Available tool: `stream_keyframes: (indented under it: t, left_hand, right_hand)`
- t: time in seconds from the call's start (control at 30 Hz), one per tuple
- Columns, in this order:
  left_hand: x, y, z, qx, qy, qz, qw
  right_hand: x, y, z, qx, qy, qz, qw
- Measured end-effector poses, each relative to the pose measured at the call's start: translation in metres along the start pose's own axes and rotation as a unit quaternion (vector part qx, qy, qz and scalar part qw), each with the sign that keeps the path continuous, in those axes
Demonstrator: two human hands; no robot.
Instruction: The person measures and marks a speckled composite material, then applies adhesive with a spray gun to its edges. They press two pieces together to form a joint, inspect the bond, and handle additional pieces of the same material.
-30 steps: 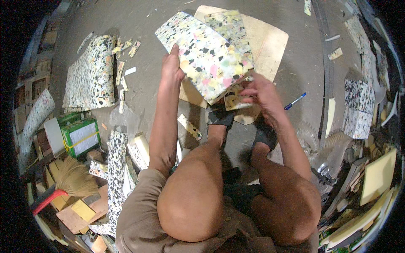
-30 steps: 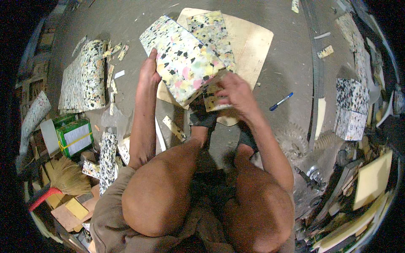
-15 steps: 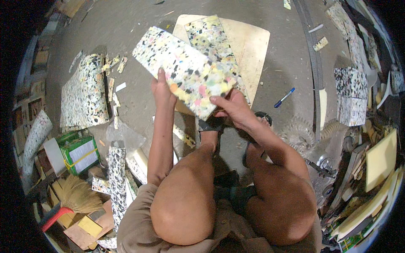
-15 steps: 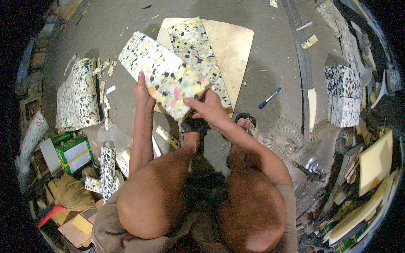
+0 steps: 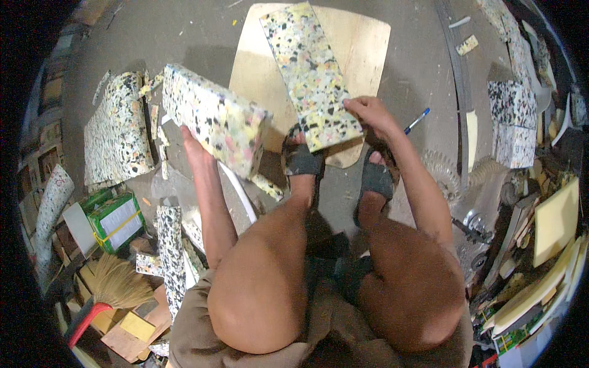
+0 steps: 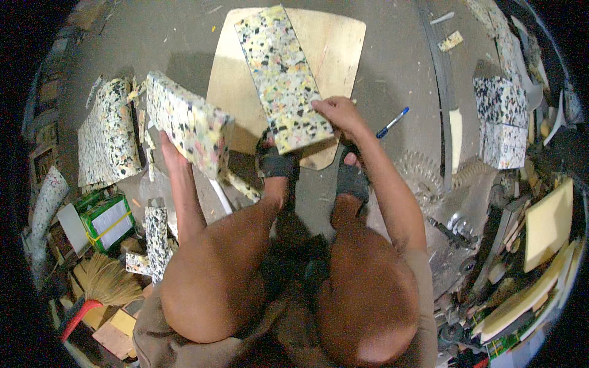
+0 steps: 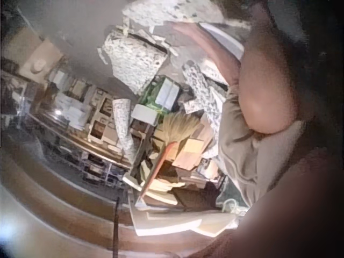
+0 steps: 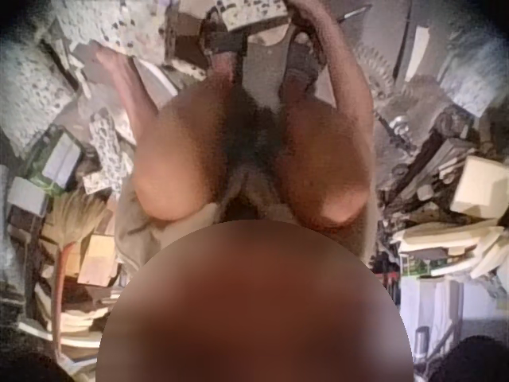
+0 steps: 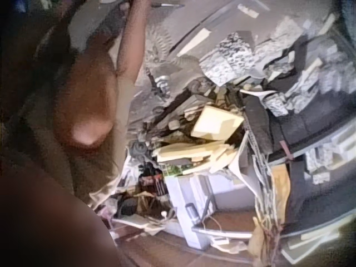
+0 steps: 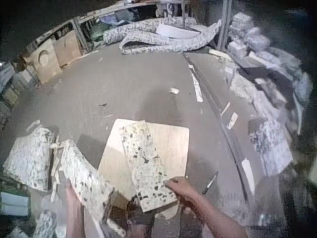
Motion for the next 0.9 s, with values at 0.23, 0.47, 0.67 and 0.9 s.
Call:
stream_keyframes:
  t: [0.23, 0.47, 0.67, 0.9]
  left_hand:
    - [-0.005, -0.016, -0.013, -0.003, -0.048, 0.019, 0.999]
    - [0.006, 0.012, -0.055, 0.029, -0.206, 0.065, 0.976]
    - [0.006, 0.032, -0.127, -0.234, -0.256, 0.045, 0.937]
    - [0.033, -0.042, -0.221, -0.452, -0.417, 0.039, 0.787]
  right_hand:
    - [0.005, -0.024, -0.012, -0.023, 0.008, 0.124, 0.992]
    - [0.060, -0.053, -0.015, -0.209, 0.010, 0.275, 0.938]
    - [0.059, -0.002, -0.112, 0.231, -0.158, 0.251, 0.926]
    - [0.062, -0.016, -0.027, -0.288, -0.046, 0.152, 0.944]
Point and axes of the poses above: each hand's wrist, its own x-axis away from the middle knuckle, its own z-axis out of the back of the hand, y = z × x, the point moved 10 cm from there along -x, towards the middle knuckle, and after that the axes turned 1 degree about x, right-handed, at the moved point
